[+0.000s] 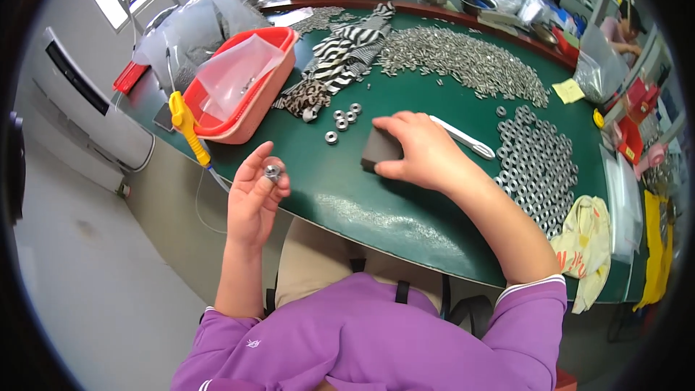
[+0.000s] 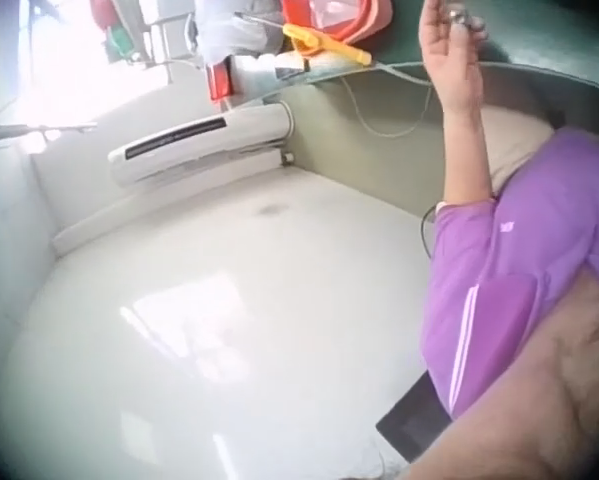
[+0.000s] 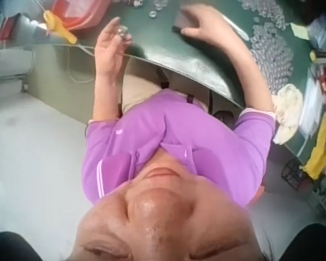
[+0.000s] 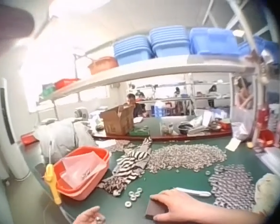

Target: Inspect and clean small metal ring components using an air blow gun and a cloth.

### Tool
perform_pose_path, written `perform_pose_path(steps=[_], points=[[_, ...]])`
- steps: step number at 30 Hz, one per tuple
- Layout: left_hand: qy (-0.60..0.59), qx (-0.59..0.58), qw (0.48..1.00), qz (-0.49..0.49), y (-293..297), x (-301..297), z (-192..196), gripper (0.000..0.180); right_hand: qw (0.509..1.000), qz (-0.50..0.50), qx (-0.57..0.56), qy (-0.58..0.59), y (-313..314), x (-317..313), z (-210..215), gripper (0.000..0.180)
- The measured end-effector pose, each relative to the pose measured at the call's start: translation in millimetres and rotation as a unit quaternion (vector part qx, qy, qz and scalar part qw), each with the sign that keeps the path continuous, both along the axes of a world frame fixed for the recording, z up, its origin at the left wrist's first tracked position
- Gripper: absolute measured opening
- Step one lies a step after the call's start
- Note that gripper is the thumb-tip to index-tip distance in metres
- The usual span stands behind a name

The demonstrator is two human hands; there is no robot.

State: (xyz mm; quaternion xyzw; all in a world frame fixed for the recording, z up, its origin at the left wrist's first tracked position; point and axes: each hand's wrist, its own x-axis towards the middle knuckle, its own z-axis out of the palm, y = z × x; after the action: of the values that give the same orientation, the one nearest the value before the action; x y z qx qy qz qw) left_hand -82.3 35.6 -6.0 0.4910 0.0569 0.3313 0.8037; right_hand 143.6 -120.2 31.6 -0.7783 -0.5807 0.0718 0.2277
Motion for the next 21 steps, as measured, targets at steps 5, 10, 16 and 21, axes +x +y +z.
perform_pose_path(steps=[5, 10, 16, 21], points=[[-0.068, -0.114, 0.988, 0.084, 50.2, -56.9, -14.3, 0.029, 0.989, 0.01, 0.137, -0.054, 7.6, -32.2, 12.9, 0.063], [-0.162, -0.234, 0.956, 0.064, 84.0, -103.5, -19.5, 0.025, 0.963, 0.218, 0.153, 0.047, 52.3, -88.6, 41.9, 0.051], [-0.239, -0.291, 0.926, 0.011, 85.5, -112.1, -14.1, 0.02, 0.961, 0.188, 0.201, 0.0, 198.2, -151.8, 36.0, 0.072], [-0.292, -0.345, 0.892, -0.003, 94.9, -126.1, -17.5, 0.021, 0.992, 0.077, 0.018, 0.096, 268.9, -157.0, 28.1, 0.068]])
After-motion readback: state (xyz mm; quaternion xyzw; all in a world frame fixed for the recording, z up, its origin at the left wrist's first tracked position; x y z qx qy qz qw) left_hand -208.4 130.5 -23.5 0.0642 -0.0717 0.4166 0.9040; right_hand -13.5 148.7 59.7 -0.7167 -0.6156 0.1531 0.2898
